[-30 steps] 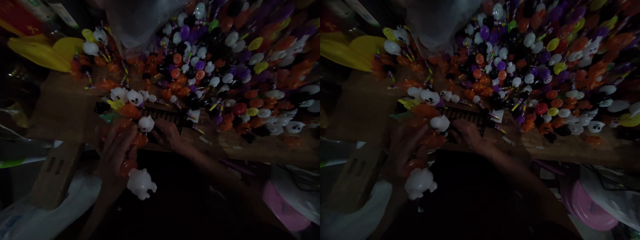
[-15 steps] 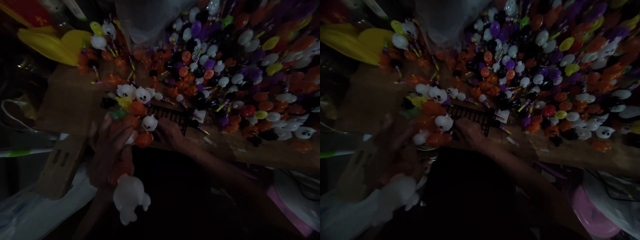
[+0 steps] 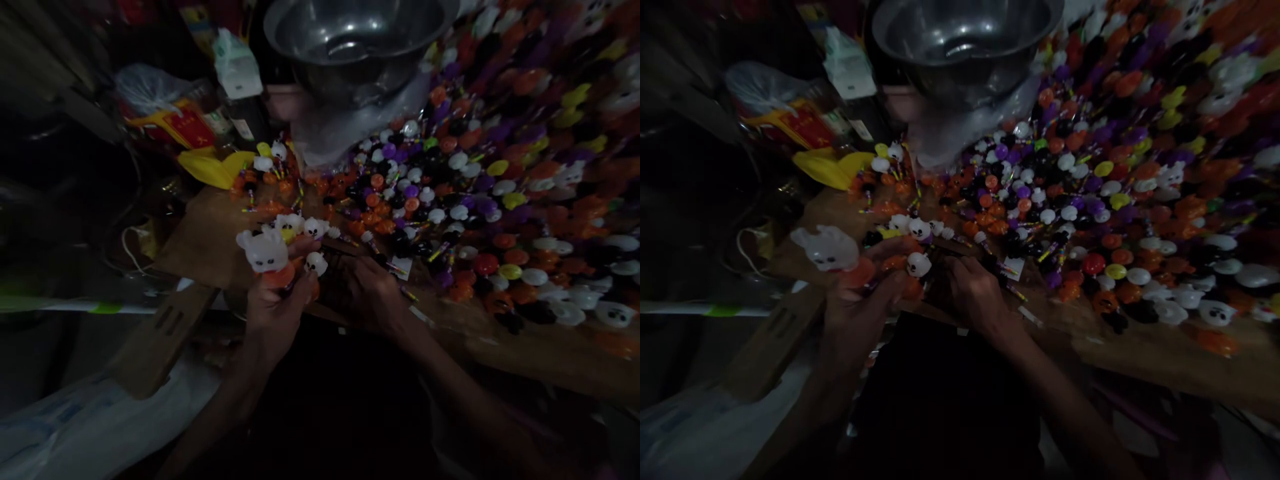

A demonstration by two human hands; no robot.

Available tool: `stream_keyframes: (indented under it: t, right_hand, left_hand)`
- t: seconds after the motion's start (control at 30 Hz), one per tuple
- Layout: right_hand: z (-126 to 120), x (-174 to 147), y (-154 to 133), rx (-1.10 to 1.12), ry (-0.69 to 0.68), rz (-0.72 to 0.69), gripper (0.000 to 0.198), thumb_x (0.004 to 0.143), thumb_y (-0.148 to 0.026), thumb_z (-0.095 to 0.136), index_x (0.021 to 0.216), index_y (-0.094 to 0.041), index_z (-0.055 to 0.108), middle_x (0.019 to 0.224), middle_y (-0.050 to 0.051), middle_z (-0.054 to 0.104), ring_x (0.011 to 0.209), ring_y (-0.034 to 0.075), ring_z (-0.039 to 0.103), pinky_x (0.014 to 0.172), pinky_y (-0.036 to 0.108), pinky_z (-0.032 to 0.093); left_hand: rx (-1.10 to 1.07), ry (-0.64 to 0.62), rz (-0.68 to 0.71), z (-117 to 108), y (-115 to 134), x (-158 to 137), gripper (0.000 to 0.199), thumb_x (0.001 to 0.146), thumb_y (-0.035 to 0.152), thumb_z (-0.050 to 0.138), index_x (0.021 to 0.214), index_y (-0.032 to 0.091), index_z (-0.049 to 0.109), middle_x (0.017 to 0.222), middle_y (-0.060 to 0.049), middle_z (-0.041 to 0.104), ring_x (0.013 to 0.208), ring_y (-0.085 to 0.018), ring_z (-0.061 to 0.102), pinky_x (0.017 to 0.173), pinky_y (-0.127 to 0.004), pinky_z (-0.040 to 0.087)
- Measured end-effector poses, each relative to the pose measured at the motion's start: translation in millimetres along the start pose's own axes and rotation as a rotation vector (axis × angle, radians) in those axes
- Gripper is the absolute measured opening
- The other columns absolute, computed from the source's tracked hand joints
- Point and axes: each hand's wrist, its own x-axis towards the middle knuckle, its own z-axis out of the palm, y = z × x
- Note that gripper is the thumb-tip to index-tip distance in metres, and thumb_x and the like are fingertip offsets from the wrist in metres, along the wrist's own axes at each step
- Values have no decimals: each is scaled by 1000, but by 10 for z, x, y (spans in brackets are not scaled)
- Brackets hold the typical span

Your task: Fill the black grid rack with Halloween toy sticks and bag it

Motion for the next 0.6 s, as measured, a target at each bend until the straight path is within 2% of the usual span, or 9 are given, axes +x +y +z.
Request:
stream_keyframes:
  t: [0.07,0.13,0.23,0.33,0.43,0.53,0.6]
  right_hand:
    - [-207,22,-169,51,112,-7,24,103,-20,52,115,-21,72,104,8,77,96,20,73,85,32,59]
    - [-311,45,-383,200,174,-35,20,103,-25,57,115,-22,72,108,7,77,101,19,73,89,32,59]
    - [-259,87,-670,417,206,-64,18,100,-31,65,112,-20,71,114,9,74,108,19,69,93,32,58]
    - [-166,131,-778,522,237,-46,13,99,-30,66,98,-18,72,105,7,74,98,17,68,86,30,56]
    - [-250,152,-670,557,225,38,17,102,-32,61,105,-19,71,102,6,75,95,16,69,84,28,56]
    - [-432,142,-374,483,198,110,24,104,-36,57,114,-19,70,101,5,75,91,16,71,83,28,57]
    - [-500,120,-123,424,190,159,26,102,-40,60,107,-18,73,94,4,75,85,16,70,79,29,57]
  left_hand:
    - [44,-50,15,-18,-4,-4,44,85,29,74,128,25,68,123,-6,73,100,-19,71,84,-30,60]
    - [126,-80,71,-18,-16,-18,43,86,28,69,129,24,66,118,-6,75,109,-22,71,94,-35,60]
    - [322,-136,239,9,-32,-32,35,88,25,62,122,22,67,116,-7,76,110,-24,71,100,-41,59]
    - [477,-215,342,9,29,-48,37,91,22,56,126,22,65,122,-9,74,112,-24,72,102,-43,59]
    - [573,-265,363,-74,166,-90,53,95,26,59,147,26,52,134,-8,70,111,-24,73,92,-39,64]
    - [746,-186,521,-192,222,-105,62,98,29,61,156,34,42,150,-4,60,127,-27,66,104,-44,59]
    - [848,-169,652,-230,144,-68,59,99,29,61,156,32,44,149,-5,60,135,-29,60,112,-48,52]
